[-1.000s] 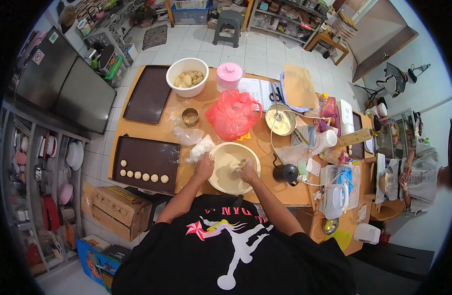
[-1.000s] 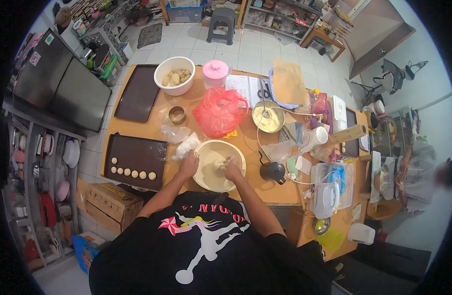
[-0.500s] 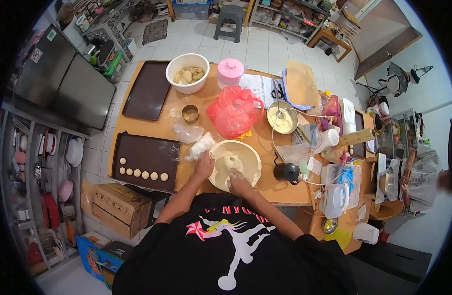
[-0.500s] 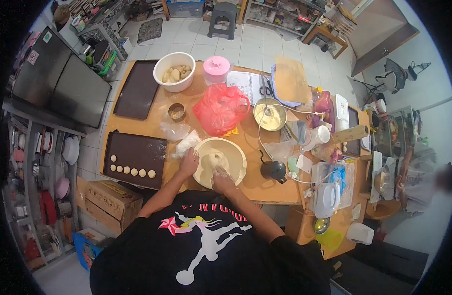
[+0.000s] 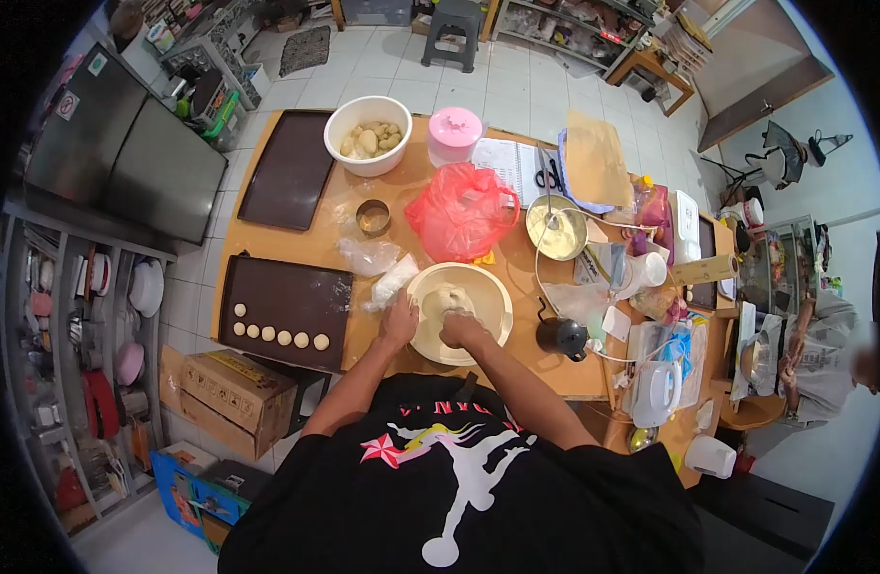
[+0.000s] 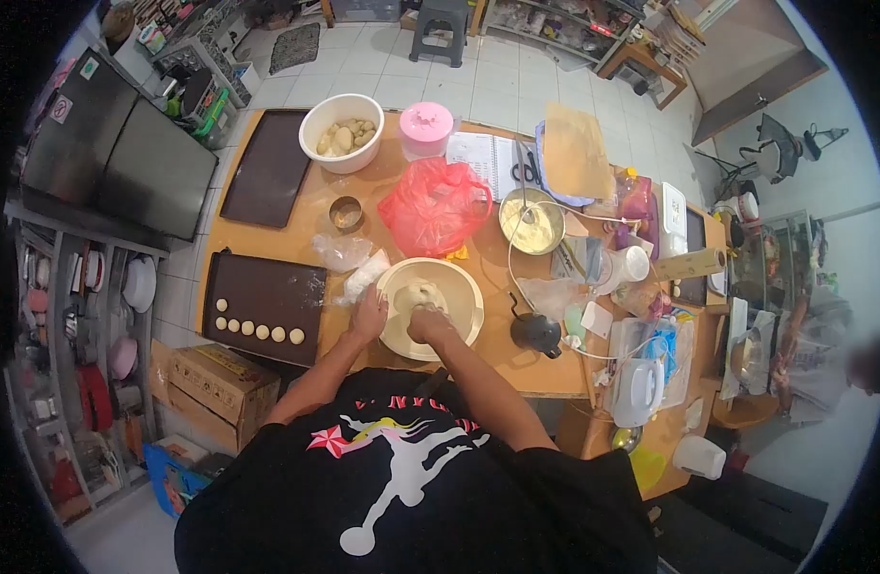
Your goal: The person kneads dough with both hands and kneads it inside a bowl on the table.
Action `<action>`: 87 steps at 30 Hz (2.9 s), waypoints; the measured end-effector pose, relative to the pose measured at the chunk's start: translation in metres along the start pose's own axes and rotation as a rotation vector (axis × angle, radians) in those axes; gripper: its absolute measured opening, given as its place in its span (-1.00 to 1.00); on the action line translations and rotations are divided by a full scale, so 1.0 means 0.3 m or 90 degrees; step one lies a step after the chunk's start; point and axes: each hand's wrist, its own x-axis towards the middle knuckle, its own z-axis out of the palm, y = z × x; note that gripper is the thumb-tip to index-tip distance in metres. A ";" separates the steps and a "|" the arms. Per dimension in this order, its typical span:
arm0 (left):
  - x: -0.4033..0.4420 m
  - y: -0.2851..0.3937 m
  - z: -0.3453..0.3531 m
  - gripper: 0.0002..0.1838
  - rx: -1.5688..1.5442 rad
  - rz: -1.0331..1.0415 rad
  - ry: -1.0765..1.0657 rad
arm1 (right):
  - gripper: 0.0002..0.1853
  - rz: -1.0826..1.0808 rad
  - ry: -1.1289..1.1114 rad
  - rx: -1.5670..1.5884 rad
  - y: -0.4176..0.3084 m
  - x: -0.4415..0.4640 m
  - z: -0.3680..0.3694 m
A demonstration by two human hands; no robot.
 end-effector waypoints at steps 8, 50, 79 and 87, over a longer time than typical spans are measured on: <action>-0.002 -0.005 0.003 -0.66 0.006 0.024 0.011 | -0.65 -0.091 0.014 -0.077 0.050 0.165 0.087; 0.012 -0.038 0.038 -0.64 -0.030 -0.016 0.003 | -0.63 -0.135 0.148 -0.021 0.119 -0.075 0.085; 0.010 -0.052 0.047 -0.65 -0.028 0.022 0.029 | -0.58 -0.268 0.474 0.082 0.134 -0.220 0.149; 0.006 -0.032 0.031 -0.64 -0.049 -0.014 0.000 | -0.69 -0.210 0.400 0.071 0.133 -0.185 0.123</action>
